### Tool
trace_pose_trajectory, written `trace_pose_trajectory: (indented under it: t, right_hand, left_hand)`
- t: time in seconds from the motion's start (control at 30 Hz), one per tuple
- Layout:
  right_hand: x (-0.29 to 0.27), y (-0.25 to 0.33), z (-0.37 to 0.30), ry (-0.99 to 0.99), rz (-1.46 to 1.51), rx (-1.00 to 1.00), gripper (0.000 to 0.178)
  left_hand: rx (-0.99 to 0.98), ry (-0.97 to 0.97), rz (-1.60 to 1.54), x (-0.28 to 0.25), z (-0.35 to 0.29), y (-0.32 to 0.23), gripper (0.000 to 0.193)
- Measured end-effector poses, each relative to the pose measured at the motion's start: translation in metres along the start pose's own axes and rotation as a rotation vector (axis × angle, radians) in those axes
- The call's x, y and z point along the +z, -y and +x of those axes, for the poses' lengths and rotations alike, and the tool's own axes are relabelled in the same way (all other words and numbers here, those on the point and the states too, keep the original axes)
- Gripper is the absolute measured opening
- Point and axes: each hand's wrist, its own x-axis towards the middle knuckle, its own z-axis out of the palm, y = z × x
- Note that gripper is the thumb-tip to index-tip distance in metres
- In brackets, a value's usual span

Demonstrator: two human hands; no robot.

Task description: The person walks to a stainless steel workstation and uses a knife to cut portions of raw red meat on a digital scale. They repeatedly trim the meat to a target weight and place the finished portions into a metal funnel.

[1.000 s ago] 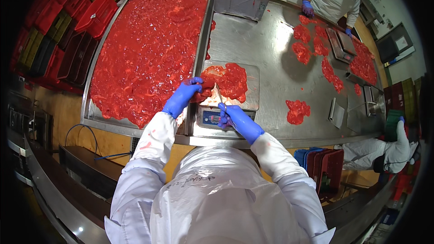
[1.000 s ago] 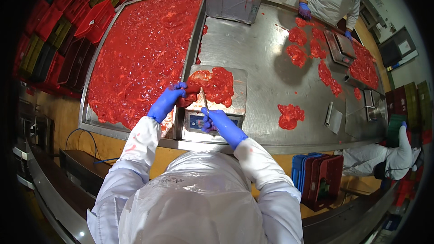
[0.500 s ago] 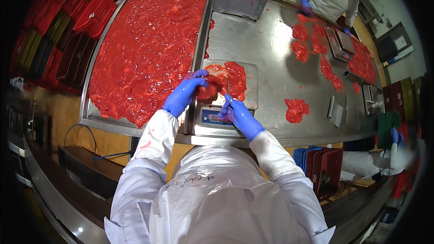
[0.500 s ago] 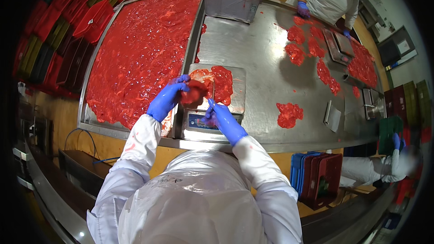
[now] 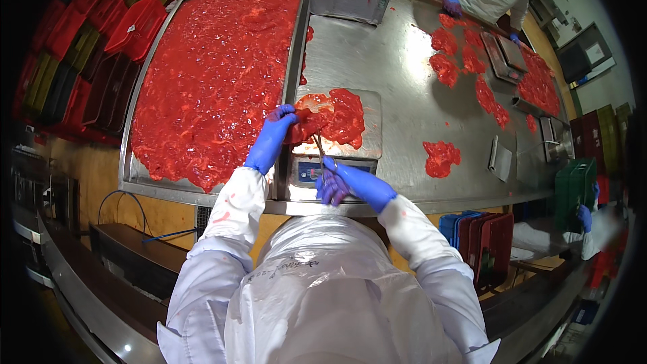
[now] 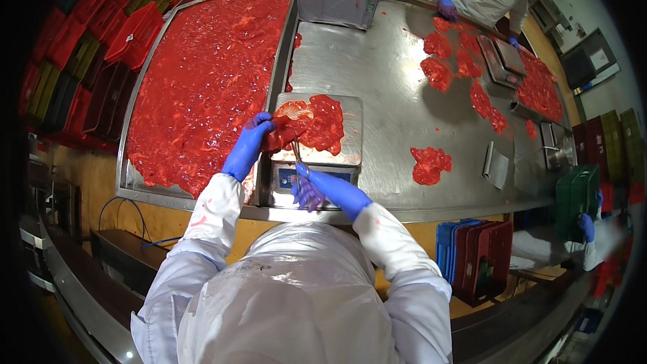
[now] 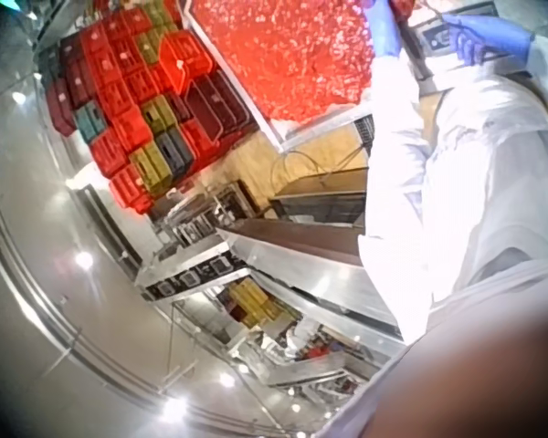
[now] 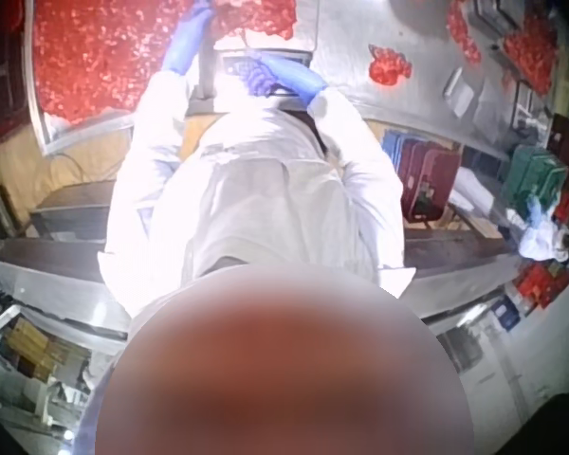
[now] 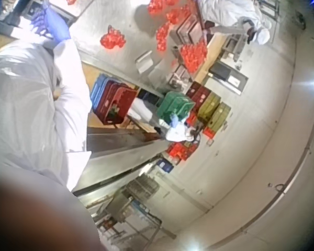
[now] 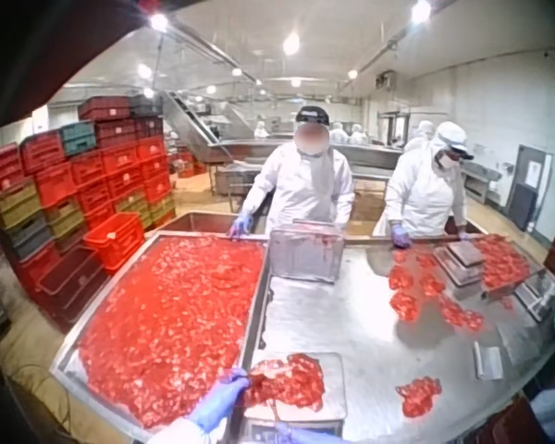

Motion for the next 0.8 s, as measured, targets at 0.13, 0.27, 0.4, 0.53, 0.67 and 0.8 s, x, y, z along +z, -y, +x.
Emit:
trace_pose_trajectory:
  t: [0.13,0.27,0.4,0.53,0.67,0.8]
  right_hand:
    - [-0.003,0.001,0.03,-0.362,0.138,-0.241,0.049]
    - [0.001,-0.022,0.014,-0.3,0.119,-0.142,0.043]
    - [0.008,-0.001,0.017,-0.143,0.151,-0.028,0.051]
    - [-0.011,0.015,0.046,-0.204,0.388,-0.27,0.048]
    - [-0.018,0.001,0.031,-0.231,0.41,-0.275,0.038]
    - [0.018,0.003,-0.025,-0.081,0.168,-0.163,0.051]
  left_hand:
    - [-0.021,0.059,-0.069,0.01,0.001,0.012,0.019]
    - [-0.014,0.044,-0.122,-0.001,0.006,0.017,0.021]
    - [-0.026,0.073,-0.053,-0.005,0.002,0.017,0.019]
    - [-0.061,0.239,0.046,-0.005,0.002,0.017,0.015]
    - [-0.061,0.082,-0.088,-0.013,0.002,0.017,0.016]
    - [-0.008,0.037,0.02,-0.021,0.004,0.021,0.016]
